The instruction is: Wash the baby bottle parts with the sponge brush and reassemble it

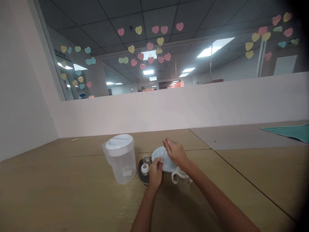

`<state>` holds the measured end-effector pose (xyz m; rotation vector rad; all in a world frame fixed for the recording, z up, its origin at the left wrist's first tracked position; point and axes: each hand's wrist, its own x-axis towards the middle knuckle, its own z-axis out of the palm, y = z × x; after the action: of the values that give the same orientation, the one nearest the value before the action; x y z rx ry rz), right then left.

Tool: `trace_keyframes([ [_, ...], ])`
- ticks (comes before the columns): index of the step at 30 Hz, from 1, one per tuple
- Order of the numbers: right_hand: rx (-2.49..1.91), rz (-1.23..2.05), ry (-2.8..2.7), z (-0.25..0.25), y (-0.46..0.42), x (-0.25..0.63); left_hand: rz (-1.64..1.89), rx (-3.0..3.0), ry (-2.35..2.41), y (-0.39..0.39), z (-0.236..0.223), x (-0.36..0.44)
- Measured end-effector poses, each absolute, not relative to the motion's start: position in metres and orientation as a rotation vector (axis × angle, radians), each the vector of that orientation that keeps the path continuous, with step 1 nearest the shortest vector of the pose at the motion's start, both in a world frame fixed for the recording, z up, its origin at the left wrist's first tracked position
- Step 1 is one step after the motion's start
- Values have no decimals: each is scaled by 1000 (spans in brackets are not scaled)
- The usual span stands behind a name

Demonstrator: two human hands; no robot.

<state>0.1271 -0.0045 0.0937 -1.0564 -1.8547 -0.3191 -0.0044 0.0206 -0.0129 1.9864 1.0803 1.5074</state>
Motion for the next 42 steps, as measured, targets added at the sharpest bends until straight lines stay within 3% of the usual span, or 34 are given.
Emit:
trace_keyframes([
  [13,-1375,-275,-2255,80,3,120,1605,1830,1075,22,-15,-2],
  [28,-1167,-145,-2327,74,-2,122,1625,1658,956,18,-7,2],
  [42,-1151,-413,-2336,88,-1,122,1669,1924,1099,23,-20,1],
])
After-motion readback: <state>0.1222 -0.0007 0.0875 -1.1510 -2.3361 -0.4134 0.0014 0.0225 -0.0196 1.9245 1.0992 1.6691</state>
